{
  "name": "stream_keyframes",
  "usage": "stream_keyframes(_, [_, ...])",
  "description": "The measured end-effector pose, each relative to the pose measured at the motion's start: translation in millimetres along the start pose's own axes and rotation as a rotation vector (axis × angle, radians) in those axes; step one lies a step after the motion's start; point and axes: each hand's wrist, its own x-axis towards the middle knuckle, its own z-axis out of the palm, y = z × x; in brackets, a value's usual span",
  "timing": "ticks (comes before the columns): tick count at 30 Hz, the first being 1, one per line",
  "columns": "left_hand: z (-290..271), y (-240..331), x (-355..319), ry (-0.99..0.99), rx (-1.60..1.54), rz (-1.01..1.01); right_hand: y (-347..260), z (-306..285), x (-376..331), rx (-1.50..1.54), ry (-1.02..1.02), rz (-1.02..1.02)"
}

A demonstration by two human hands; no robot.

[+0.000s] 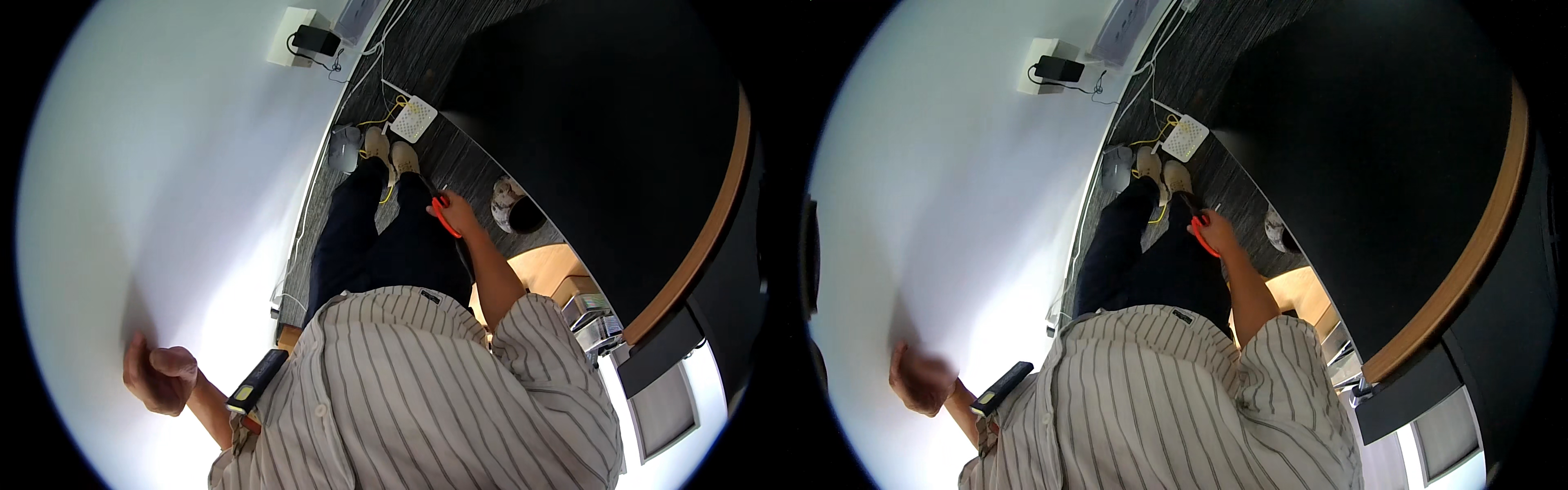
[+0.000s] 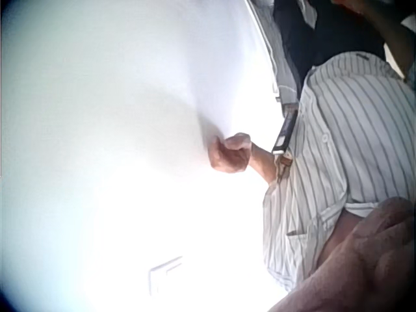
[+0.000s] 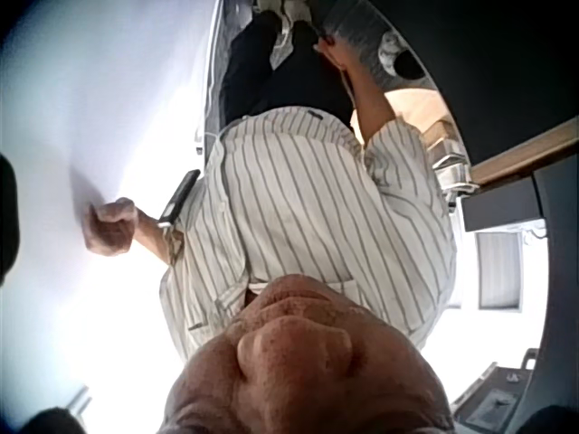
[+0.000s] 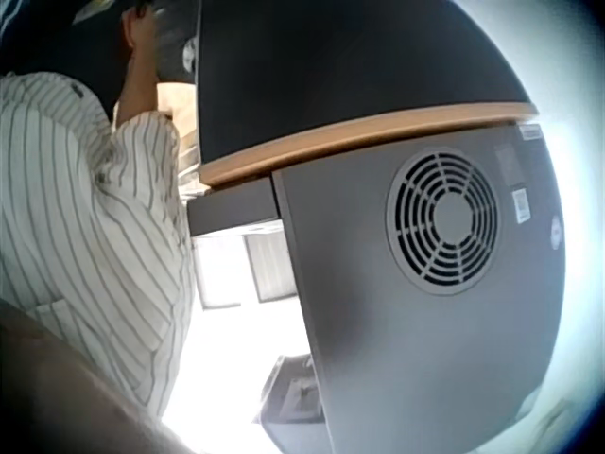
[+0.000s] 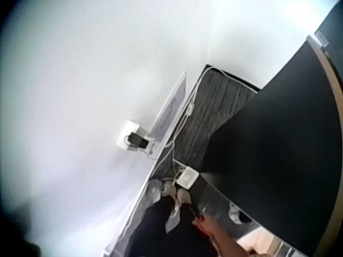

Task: The person installs a white plastic cable management raceway along the base of a wall. They position the raceway, use a staple gun to secure it to the wall, and then use scissors to trim excess cable.

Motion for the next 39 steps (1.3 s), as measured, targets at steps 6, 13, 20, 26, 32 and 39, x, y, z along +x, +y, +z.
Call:
stream_keyframes(6, [-1.3,6.6,10.6,0.000,0.033,-0.012,-17.4,-2.3,2.8,0.023,-0.038,-0.024])
stream_keyframes(13, [8.1,23.0,10.1,0.080,0.174,-0.155,-20.5,5.1,20.4,-0.007,-0.080,-0.028])
stream_keyframes(20, [-15.9,6.2,-11.4,0.024,0.087,-0.216,-27.2,7.8,19.1,-0.048,-0.080,-0.022])
stream_keyframes(26, [-11.0,5.6,-7.8,0.055,0.050,-0.166,-35.2,-7.1,13.9,-0.023,-0.069,-0.024])
stream_keyframes(32, [8.6,11.9,4.7,0.108,0.091,-0.090,-25.4,-15.0,9.3,-0.009,-0.051,0.005])
stream_keyframes(39, [11.6,8.8,3.6,0.106,0.111,-0.060,-21.7,-17.0,4.1,-0.070,-0.065,0.020])
